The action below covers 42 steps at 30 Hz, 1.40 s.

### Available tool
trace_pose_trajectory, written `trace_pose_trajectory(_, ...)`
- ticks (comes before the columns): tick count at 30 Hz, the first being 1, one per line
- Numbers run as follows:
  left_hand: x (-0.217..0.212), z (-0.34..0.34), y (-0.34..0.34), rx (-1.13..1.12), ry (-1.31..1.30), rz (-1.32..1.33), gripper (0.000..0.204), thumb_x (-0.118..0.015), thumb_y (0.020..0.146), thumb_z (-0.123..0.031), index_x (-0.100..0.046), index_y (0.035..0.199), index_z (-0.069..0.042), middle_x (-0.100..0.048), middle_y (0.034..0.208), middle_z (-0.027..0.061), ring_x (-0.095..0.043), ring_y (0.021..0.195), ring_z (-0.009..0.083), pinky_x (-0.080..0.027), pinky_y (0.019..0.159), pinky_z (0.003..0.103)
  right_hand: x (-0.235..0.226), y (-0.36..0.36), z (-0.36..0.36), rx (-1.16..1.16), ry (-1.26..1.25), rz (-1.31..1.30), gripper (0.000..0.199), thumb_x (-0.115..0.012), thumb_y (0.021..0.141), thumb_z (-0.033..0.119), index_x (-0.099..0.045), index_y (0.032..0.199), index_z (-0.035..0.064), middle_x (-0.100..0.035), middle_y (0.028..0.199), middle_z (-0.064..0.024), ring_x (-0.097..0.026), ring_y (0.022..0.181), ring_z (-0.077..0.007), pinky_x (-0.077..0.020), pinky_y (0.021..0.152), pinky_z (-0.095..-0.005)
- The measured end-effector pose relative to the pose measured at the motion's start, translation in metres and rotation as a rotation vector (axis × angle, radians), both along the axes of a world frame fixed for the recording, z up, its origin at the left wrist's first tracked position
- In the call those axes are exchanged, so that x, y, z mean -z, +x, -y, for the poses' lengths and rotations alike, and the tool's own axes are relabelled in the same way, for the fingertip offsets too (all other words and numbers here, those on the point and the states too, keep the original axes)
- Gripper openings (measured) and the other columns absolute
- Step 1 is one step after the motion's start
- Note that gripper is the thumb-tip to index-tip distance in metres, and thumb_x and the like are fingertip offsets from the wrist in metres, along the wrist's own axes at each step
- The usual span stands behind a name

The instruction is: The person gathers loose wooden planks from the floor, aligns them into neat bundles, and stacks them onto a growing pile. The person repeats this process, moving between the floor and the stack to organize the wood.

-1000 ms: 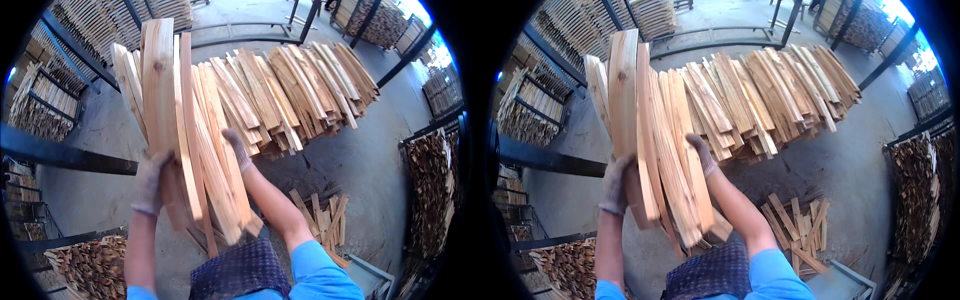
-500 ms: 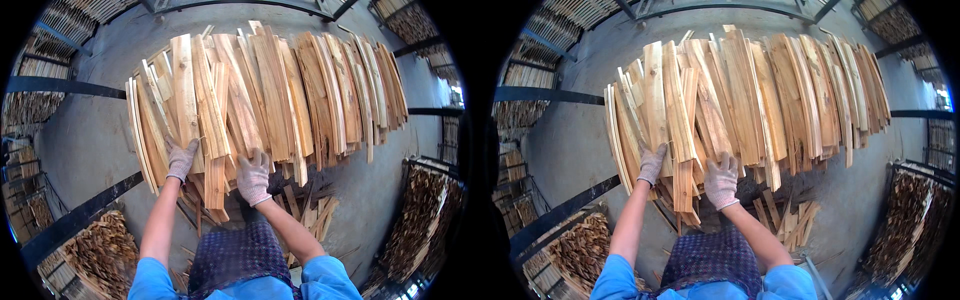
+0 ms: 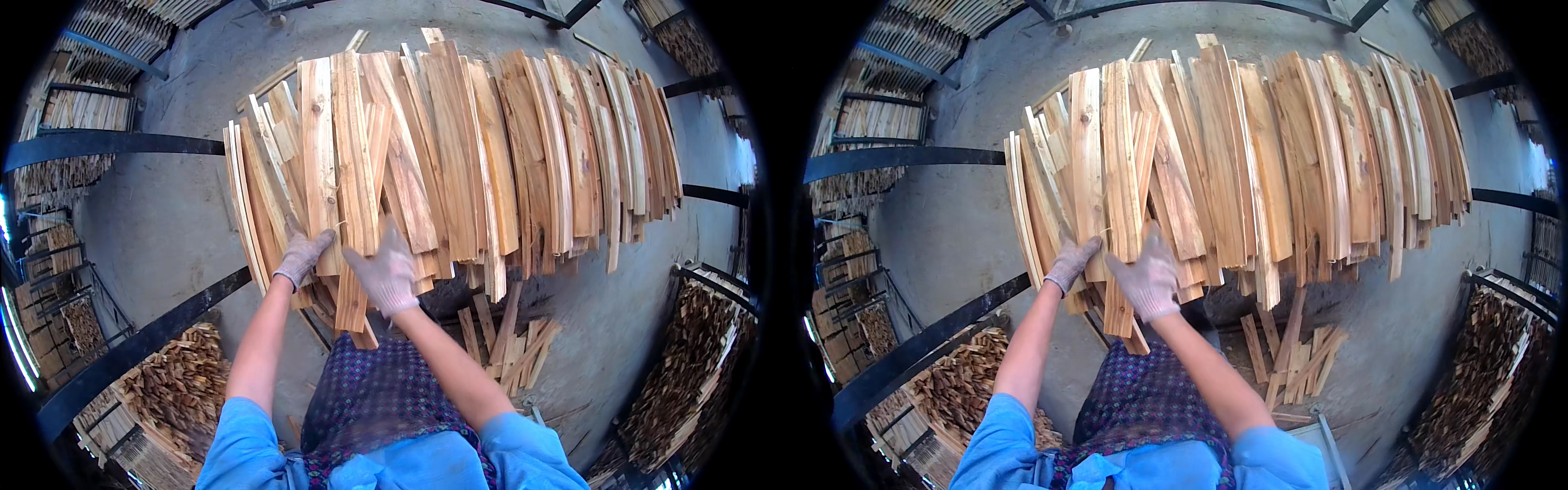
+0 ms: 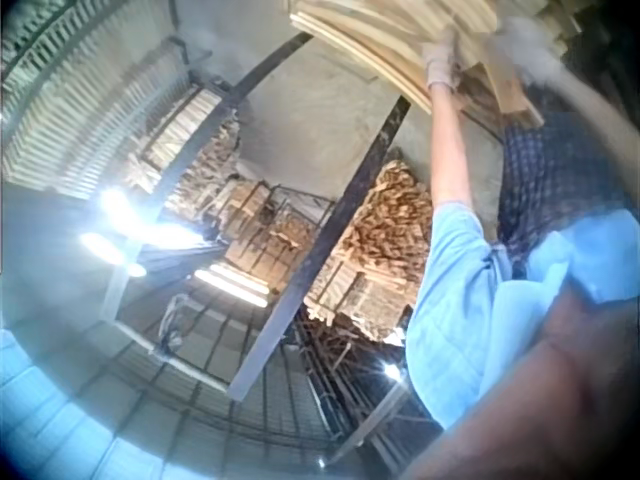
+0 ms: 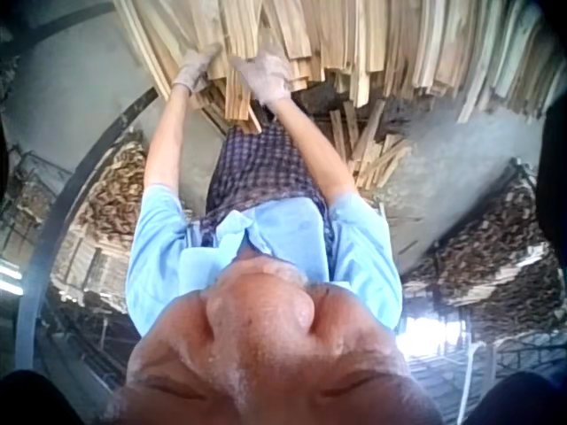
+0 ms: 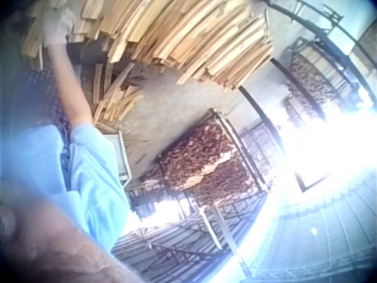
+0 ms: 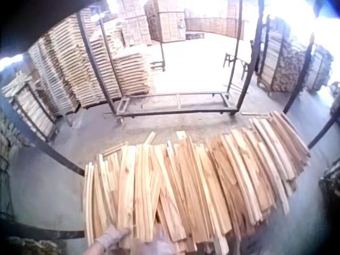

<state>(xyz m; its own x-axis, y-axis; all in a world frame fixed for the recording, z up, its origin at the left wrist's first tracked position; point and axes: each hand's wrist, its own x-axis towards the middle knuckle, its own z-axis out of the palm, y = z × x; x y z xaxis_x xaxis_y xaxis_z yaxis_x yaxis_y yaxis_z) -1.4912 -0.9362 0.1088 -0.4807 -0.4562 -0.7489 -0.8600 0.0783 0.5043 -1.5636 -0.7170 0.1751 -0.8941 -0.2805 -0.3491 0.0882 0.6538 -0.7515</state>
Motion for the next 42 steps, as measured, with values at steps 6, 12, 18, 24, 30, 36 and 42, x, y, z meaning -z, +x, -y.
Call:
trace_pose_trajectory(6, -0.005, -0.001, -0.002, 0.008, -0.030, -0.100, 0.138, -0.093, 0.074, -0.039, 0.001, 0.163, 0.007, -0.034, 0.162, 0.0264, -0.047, 0.142, 0.0315, -0.041, 0.118, 0.034, 0.037, -0.021, 0.039, -0.007, 0.093, -0.011, 0.106, -0.081, 0.083, 0.042, -0.024, 0.156, -0.0088, -0.055, 0.139, -0.0382, -0.063, 0.122, -0.0464, -0.0522, 0.101, -0.0509)
trace_pose_trajectory(12, -0.045, 0.019, 0.005, 0.039, 0.175, -0.124, 0.125, -0.089, 0.080, -0.038, -0.008, 0.163, 0.009, -0.038, 0.161, 0.0264, -0.047, 0.143, 0.0323, -0.039, 0.120, 0.035, -0.008, -0.023, 0.004, -0.187, 0.226, 0.217, 0.088, -0.078, 0.085, 0.046, -0.038, 0.142, -0.0066, -0.067, 0.122, -0.0364, -0.069, 0.110, -0.0474, -0.0558, 0.096, -0.0515)
trace_pose_trajectory(18, -0.037, -0.031, 0.029, 0.198, -0.154, -0.306, 0.112, -0.082, 0.083, -0.043, -0.021, 0.162, 0.008, -0.040, 0.160, 0.0320, -0.042, 0.148, 0.0413, -0.033, 0.124, 0.038, -0.048, 0.006, -0.034, -0.445, 0.455, 0.339, 0.089, -0.075, 0.084, 0.061, -0.052, 0.134, -0.0094, -0.069, 0.117, -0.0354, -0.069, 0.113, -0.0458, -0.0548, 0.097, -0.0498)
trace_pose_trajectory(24, -0.049, -0.029, 0.021, 0.296, -0.401, -0.181, 0.110, -0.079, 0.084, -0.047, -0.021, 0.163, 0.003, -0.036, 0.161, 0.0339, -0.040, 0.148, 0.0439, -0.035, 0.123, 0.042, -0.060, 0.023, -0.044, -0.770, 0.434, 0.503, 0.075, -0.067, 0.092, 0.061, -0.059, 0.138, 0.0022, -0.071, 0.125, -0.0249, -0.068, 0.117, -0.0420, -0.0535, 0.098, -0.0472)
trace_pose_trajectory(30, -0.077, 0.009, -0.047, 0.286, -0.248, -0.222, 0.109, -0.080, 0.083, -0.045, -0.023, 0.163, 0.004, -0.040, 0.159, 0.0327, -0.040, 0.149, 0.0424, -0.034, 0.124, 0.043, -0.045, 0.024, -0.028, -0.225, 0.246, 0.327, 0.083, -0.069, 0.089, 0.061, -0.054, 0.140, -0.0025, -0.068, 0.127, -0.0308, -0.067, 0.119, -0.0427, -0.0523, 0.100, -0.0490)
trace_pose_trajectory(36, -0.077, -0.007, -0.062, 0.208, -0.305, -0.091, 0.092, -0.083, 0.079, -0.037, -0.043, 0.150, 0.005, -0.060, 0.140, 0.0317, -0.058, 0.133, 0.0417, -0.046, 0.112, 0.044, -0.034, -0.020, 0.029, -0.045, 0.312, 0.353, 0.081, -0.075, 0.083, 0.056, -0.060, 0.135, -0.0041, -0.070, 0.122, -0.0317, -0.068, 0.116, -0.0428, -0.0531, 0.099, -0.0473)
trace_pose_trajectory(42, -0.060, -0.008, -0.057, 0.211, -0.243, -0.096, 0.064, -0.082, 0.081, -0.032, -0.060, 0.129, 0.004, -0.071, 0.121, 0.0279, -0.070, 0.114, 0.0415, -0.054, 0.099, 0.046, -0.005, -0.043, 0.031, -0.003, 0.236, 0.346, 0.064, -0.079, 0.077, 0.045, -0.071, 0.118, -0.0029, -0.072, 0.115, -0.0313, -0.071, 0.111, -0.0416, -0.0550, 0.096, -0.0460)
